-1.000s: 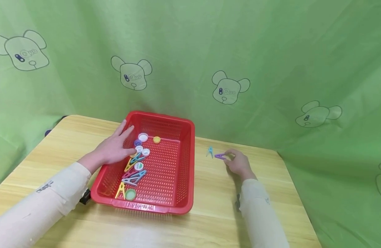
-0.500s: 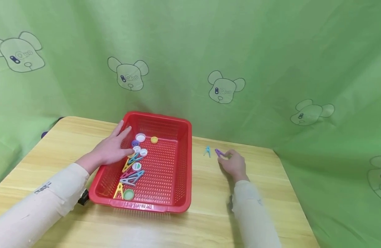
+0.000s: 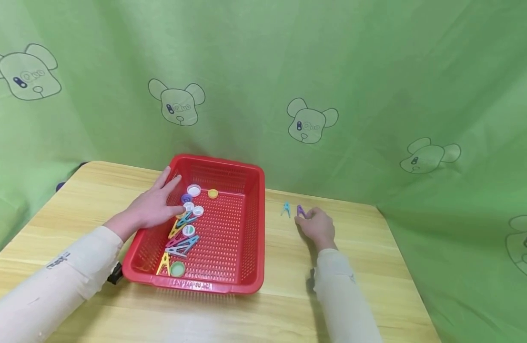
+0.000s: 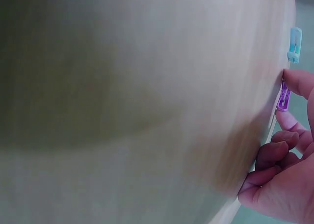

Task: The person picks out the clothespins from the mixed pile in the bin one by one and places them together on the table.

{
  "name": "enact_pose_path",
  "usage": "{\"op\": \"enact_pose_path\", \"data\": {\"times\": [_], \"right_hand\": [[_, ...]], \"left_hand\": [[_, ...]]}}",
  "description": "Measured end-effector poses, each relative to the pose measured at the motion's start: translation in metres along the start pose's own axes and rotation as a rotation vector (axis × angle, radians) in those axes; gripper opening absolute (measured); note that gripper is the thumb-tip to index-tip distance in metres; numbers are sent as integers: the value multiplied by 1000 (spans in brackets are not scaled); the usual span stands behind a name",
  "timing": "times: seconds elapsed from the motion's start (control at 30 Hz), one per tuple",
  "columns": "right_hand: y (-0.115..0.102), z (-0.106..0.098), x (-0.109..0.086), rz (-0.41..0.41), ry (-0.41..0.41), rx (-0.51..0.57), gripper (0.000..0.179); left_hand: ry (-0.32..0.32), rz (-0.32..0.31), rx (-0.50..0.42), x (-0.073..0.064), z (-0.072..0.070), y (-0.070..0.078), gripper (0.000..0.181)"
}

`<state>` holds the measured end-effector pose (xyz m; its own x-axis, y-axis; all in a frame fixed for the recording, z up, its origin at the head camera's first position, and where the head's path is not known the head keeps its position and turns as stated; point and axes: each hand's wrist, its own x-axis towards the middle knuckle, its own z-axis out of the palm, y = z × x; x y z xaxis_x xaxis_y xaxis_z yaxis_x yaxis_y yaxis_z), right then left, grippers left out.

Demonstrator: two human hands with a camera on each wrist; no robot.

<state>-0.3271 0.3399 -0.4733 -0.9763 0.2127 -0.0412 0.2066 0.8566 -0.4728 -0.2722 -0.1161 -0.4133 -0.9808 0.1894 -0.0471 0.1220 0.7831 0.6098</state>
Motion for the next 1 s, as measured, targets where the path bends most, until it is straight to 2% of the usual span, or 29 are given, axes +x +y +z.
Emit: {"op": "enact_pose_path", "data": {"times": [0.17, 0.47, 0.7, 1.0], "right_hand": [[-2, 2, -2, 18, -7, 11, 40], [-1, -1, -2, 2, -7, 9, 43], [1, -7, -5, 20, -17, 46, 49], [-3, -16, -6, -4, -4, 126, 59]], "left_hand": [[-2, -3, -16, -1, 1, -2, 92], [10, -5, -38, 1, 1, -4, 91], [24, 15, -2, 2, 3, -2, 90], [41, 34, 29, 3, 3, -2, 86]]}}
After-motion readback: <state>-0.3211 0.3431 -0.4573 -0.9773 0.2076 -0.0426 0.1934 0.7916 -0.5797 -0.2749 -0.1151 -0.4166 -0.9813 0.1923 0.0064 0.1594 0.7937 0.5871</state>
